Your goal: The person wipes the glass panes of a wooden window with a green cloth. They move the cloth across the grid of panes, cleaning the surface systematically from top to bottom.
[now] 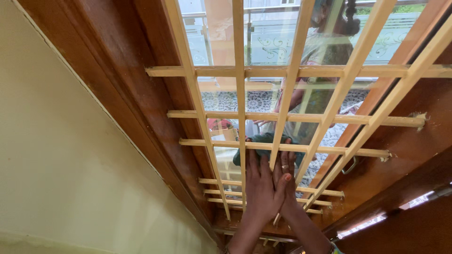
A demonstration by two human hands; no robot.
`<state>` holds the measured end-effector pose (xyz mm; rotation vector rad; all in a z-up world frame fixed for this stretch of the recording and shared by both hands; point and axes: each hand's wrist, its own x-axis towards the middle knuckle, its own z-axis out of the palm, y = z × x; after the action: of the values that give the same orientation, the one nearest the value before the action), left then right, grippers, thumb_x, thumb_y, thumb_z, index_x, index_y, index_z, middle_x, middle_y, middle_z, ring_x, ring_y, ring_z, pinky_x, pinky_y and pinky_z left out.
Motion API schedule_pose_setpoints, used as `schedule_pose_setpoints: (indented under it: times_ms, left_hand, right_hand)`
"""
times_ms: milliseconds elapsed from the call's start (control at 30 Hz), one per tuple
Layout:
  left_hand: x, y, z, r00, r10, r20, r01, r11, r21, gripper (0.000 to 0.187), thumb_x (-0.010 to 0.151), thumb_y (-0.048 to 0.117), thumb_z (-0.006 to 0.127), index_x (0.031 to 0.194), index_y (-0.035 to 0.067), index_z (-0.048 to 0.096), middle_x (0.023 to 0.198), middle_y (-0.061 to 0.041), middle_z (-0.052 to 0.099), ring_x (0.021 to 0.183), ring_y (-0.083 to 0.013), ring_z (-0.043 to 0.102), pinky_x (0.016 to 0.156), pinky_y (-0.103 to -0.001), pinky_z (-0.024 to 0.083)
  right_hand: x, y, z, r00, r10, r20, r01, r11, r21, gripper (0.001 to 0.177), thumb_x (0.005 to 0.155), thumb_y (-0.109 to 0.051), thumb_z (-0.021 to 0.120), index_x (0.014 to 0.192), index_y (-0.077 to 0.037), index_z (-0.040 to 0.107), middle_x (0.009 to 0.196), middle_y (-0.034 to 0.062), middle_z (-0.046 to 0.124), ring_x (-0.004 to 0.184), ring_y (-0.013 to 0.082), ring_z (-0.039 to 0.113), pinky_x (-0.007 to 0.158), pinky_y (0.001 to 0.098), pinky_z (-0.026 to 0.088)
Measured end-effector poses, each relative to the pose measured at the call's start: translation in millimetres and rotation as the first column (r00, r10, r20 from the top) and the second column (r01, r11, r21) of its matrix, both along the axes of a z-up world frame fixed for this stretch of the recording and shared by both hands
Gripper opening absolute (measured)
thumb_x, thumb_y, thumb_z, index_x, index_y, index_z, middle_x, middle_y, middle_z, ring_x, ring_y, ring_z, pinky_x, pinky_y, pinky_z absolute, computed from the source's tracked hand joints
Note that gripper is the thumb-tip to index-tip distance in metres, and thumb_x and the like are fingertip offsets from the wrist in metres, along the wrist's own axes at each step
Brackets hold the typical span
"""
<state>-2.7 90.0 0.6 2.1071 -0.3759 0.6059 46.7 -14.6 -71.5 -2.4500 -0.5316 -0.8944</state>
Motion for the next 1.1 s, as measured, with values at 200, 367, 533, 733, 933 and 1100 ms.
schedule_pose_setpoints:
  times_ms: [200, 367, 533, 733, 933, 1100]
  left_hand:
    - [9.2, 2.0, 28.8, 0.995, -0.067, 0.076, 0.067, 0.998, -0.004, 0.093, 0.102, 0.066, 0.044, 0.160, -0.005, 0.033, 0.165, -0.037, 0.025, 0.154, -0.0574, 0.020, 0.124, -0.063, 0.017]
    - [20.3, 3.6, 35.3, 0.992, -0.117, 0.056, 0.119, 0.992, -0.035, 0.092, 0.099, 0.070, 0.046, 0.162, 0.004, 0.036, 0.168, -0.034, 0.027, 0.157, -0.0550, 0.022, 0.126, -0.062, 0.019]
    - [25.9, 3.8, 29.2, 0.990, -0.118, 0.073, 0.121, 0.992, -0.042, 0.096, 0.099, 0.070, 0.049, 0.165, 0.001, 0.031, 0.170, -0.039, 0.016, 0.159, -0.0569, 0.015, 0.125, -0.064, 0.018]
    - [21.6, 3.2, -7.2, 0.997, -0.079, 0.001, 0.079, 0.997, 0.028, 0.091, 0.101, 0.065, 0.051, 0.165, 0.003, 0.032, 0.169, -0.042, 0.015, 0.157, -0.0600, 0.007, 0.124, -0.064, 0.014]
    - [14.1, 2.9, -64.1, 0.999, -0.027, -0.020, 0.030, 0.988, 0.151, 0.084, 0.099, 0.063, 0.050, 0.163, 0.009, 0.038, 0.167, -0.031, 0.024, 0.158, -0.0572, -0.001, 0.124, -0.065, 0.011]
    - [15.5, 0.5, -73.7, 0.998, 0.028, 0.055, -0.044, 0.948, 0.314, 0.083, 0.102, 0.062, 0.047, 0.167, 0.010, 0.039, 0.170, -0.033, 0.025, 0.157, -0.0564, 0.005, 0.123, -0.065, 0.014]
  right_hand:
    - [-9.3, -1.7, 41.6, 0.984, 0.109, -0.142, -0.091, 0.988, 0.122, 0.090, 0.091, -0.043, 0.064, 0.160, -0.002, 0.022, 0.167, 0.0247, 0.013, 0.156, 0.0405, 0.010, 0.126, 0.0537, 0.016]
    - [-8.2, 8.4, 66.3, 0.998, 0.059, -0.027, -0.057, 0.995, 0.079, 0.088, 0.094, -0.043, 0.064, 0.160, -0.002, 0.023, 0.168, 0.0309, 0.001, 0.158, 0.0441, -0.003, 0.126, 0.0581, 0.009]
    - [-2.2, 12.9, 69.2, 0.995, -0.067, 0.079, 0.064, 0.997, 0.036, 0.092, 0.094, -0.044, 0.063, 0.162, -0.003, 0.018, 0.167, 0.0309, -0.006, 0.153, 0.0505, -0.010, 0.123, 0.0620, 0.000]
    - [4.3, 9.4, 12.9, 1.000, -0.021, 0.012, 0.019, 0.993, 0.120, 0.084, 0.099, -0.040, 0.055, 0.163, -0.003, 0.015, 0.170, 0.0276, -0.002, 0.157, 0.0503, -0.002, 0.126, 0.0626, 0.010]
    - [8.1, 4.3, -70.5, 0.984, -0.178, 0.002, 0.174, 0.964, -0.201, 0.069, 0.104, -0.023, 0.048, 0.160, 0.004, 0.019, 0.169, 0.0249, 0.008, 0.158, 0.0471, 0.003, 0.128, 0.0682, 0.011]
    - [14.1, 3.8, -80.6, 0.966, -0.256, -0.013, 0.248, 0.946, -0.209, 0.069, 0.104, -0.026, 0.050, 0.160, 0.003, 0.020, 0.167, 0.0289, 0.009, 0.156, 0.0483, 0.002, 0.125, 0.0637, 0.013]
